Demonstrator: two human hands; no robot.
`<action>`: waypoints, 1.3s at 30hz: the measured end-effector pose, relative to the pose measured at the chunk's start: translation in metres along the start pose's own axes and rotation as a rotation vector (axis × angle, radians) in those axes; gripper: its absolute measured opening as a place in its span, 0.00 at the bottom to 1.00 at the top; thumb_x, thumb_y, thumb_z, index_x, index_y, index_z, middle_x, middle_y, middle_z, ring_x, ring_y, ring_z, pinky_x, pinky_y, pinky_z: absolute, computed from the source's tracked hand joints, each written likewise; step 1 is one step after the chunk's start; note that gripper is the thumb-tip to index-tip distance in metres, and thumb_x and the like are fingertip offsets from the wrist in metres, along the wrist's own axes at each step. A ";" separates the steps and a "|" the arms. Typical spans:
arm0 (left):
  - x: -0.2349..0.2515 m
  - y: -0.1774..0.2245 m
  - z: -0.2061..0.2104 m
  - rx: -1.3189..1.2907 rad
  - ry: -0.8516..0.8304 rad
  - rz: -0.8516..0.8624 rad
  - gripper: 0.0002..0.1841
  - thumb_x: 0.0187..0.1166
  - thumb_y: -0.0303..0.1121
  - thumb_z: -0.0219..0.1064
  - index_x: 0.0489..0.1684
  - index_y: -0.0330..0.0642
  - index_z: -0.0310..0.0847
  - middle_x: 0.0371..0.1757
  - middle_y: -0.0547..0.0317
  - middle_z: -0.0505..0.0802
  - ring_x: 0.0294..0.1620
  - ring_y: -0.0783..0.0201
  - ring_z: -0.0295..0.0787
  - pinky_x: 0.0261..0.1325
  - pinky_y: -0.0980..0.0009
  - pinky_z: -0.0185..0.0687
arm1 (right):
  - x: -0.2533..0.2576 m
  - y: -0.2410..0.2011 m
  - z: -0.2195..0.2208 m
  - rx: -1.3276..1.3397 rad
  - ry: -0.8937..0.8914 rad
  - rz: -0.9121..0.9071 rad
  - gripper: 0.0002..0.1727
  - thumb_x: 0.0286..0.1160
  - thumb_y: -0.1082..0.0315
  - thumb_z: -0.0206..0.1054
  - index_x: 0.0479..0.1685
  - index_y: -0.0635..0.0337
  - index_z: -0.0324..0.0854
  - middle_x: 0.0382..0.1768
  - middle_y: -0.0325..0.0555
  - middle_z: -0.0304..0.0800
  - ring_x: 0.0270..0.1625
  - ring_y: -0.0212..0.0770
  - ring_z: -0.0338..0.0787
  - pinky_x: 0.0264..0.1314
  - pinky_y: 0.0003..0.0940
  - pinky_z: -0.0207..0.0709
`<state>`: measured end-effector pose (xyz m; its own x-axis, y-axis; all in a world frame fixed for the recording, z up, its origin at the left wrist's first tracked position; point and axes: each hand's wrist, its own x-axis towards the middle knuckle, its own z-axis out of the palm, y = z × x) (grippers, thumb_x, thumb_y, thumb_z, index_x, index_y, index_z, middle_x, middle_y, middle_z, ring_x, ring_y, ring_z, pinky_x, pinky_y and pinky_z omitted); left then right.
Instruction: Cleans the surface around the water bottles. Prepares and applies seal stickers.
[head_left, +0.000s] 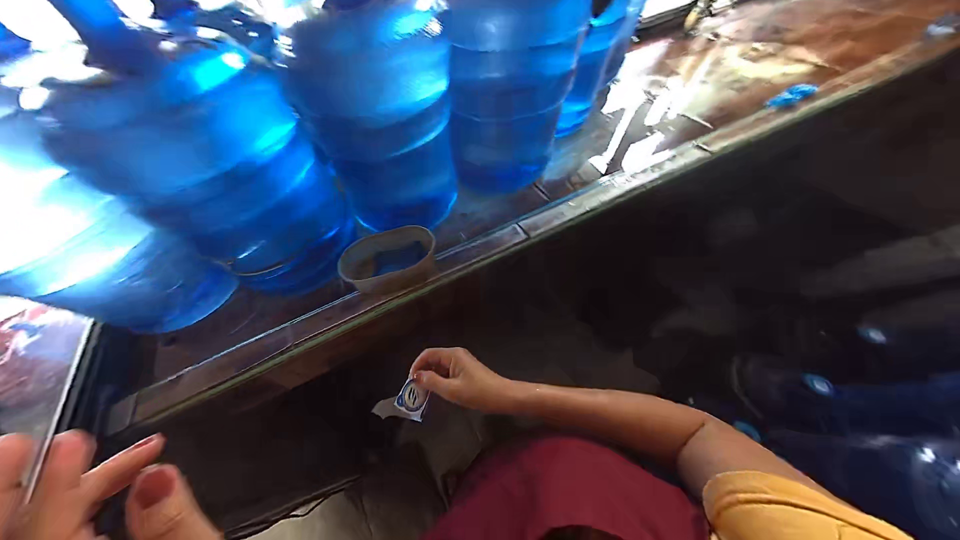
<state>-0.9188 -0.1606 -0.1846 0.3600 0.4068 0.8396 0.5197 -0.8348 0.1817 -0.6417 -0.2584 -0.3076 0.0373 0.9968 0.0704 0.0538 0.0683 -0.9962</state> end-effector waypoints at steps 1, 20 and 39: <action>0.002 0.007 0.020 -0.063 -0.057 0.000 0.20 0.90 0.31 0.55 0.67 0.20 0.77 0.72 0.18 0.76 0.60 0.53 0.88 0.63 0.69 0.83 | -0.007 0.007 -0.007 0.009 0.039 0.007 0.14 0.86 0.71 0.57 0.54 0.76 0.82 0.39 0.50 0.89 0.38 0.26 0.85 0.47 0.24 0.79; 0.018 0.101 0.295 -0.693 -0.401 0.096 0.24 0.88 0.34 0.58 0.74 0.21 0.74 0.75 0.18 0.76 0.65 0.46 0.86 0.66 0.66 0.82 | -0.147 0.056 -0.069 0.179 0.725 0.325 0.13 0.86 0.71 0.57 0.50 0.74 0.82 0.36 0.43 0.89 0.38 0.24 0.85 0.48 0.24 0.80; 0.035 0.276 0.540 -0.295 -0.436 -0.058 0.36 0.88 0.48 0.47 0.88 0.29 0.59 0.84 0.28 0.72 0.85 0.29 0.65 0.87 0.34 0.47 | -0.291 0.055 -0.332 0.248 1.459 -0.005 0.08 0.83 0.76 0.56 0.46 0.65 0.82 0.31 0.33 0.89 0.34 0.25 0.88 0.45 0.24 0.85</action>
<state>-0.3441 -0.1764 -0.3815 0.6585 0.5199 0.5442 0.3313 -0.8495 0.4107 -0.3181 -0.5580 -0.3664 0.9925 0.0860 -0.0874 -0.1049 0.2265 -0.9683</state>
